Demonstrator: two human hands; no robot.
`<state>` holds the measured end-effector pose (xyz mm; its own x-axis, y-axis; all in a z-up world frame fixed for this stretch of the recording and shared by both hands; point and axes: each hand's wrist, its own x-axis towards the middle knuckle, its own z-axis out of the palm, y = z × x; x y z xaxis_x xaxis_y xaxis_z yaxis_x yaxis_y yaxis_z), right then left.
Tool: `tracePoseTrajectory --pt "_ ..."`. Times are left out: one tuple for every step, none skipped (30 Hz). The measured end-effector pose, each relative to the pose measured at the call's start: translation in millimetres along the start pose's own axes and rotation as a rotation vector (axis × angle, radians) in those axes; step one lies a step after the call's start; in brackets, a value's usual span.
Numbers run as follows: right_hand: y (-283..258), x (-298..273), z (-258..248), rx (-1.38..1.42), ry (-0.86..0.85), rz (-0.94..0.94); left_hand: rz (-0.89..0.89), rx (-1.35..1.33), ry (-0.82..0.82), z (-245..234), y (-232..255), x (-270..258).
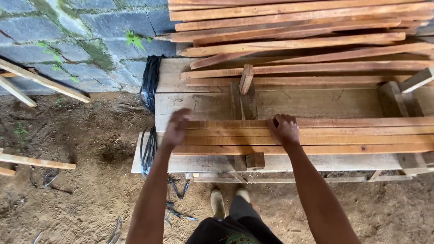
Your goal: Bundling multiple thin wood planks together using ties.
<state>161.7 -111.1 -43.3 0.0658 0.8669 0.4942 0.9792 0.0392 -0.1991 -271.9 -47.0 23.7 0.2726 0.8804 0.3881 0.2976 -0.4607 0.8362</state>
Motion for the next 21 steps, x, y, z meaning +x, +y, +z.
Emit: tracePoseTrajectory --pt "3.0 3.7 5.7 0.0 0.006 -0.007 0.005 0.001 0.008 -15.9 11.4 3.4" --pt "6.5 0.5 9.7 0.01 -0.005 0.01 -0.276 -0.098 0.155 -30.0 23.2 2.1" --pt "10.3 -3.1 13.6 0.021 -0.015 0.028 -0.558 -0.198 0.3 -43.8 34.9 0.6" --pt "9.3 -6.3 13.7 0.019 -0.017 0.028 -0.559 -0.199 0.3 -35.3 12.9 -19.1" --pt "8.0 -9.1 13.4 0.029 -0.023 0.033 -0.523 -0.208 0.197 -26.9 -8.5 -38.4" --pt "5.6 -2.1 16.0 0.042 -0.019 0.032 -0.475 -0.212 0.103 -21.7 -30.9 -50.8" --pt "7.1 6.4 10.0 0.044 -0.011 0.025 -0.467 -0.21 0.11 -10.0 -26.3 -40.9" --pt "2.2 6.8 5.2 0.015 -0.023 0.017 -0.503 -0.192 0.119 -3.9 -20.7 -37.8" --pt "-2.4 6.5 0.7 -0.014 -0.035 0.01 -0.539 -0.173 0.129 2.6 -15.5 -35.2" --pt "-5.2 8.5 -0.7 -0.012 -0.037 0.013 -0.541 -0.17 0.127 2.0 -24.5 -34.0" --pt "-7.7 9.6 -1.7 -0.024 -0.034 0.006 -0.546 -0.184 0.118 1.8 -33.9 -33.7" --pt "-7.5 9.0 -4.9 -0.04 -0.036 -0.005 -0.556 -0.204 0.112 5.4 -42.4 -37.0" --pt "-6.3 5.4 -5.6 -0.041 -0.043 -0.007 -0.563 -0.207 0.113 7.7 -41.7 -40.0" --pt "-5.7 6.3 -4.4 -0.03 -0.055 -0.018 -0.592 -0.109 0.111 8.3 -42.0 -39.3" --pt "-5.6 7.5 -3.3 -0.018 -0.066 -0.029 -0.62 -0.01 0.108 8.4 -42.1 -38.4" --pt "-4.5 8.2 -1.0 -0.015 -0.065 -0.033 -0.62 -0.009 0.114 7.7 -42.7 -37.5" --pt "-3.7 8.3 1.3 0.012 -0.062 -0.049 -0.618 0.006 0.116 6.8 -43.5 -37.2" --pt "-1.2 5.8 2.9 0.036 -0.061 -0.065 -0.616 0.019 0.117 8.5 -44.7 -39.0" --pt "-1.7 7.4 1.4 0.036 -0.061 -0.069 -0.617 0.017 0.121 10.9 -49.3 -41.1" --pt "-4.7 7.7 -0.4 0.031 -0.035 -0.09 -0.594 0.013 0.127 10.8 -53.3 -44.1" --pt "-8.7 8.0 -2.3 0.027 -0.008 -0.112 -0.571 0.009 0.133 9.8 -57.5 -47.5"
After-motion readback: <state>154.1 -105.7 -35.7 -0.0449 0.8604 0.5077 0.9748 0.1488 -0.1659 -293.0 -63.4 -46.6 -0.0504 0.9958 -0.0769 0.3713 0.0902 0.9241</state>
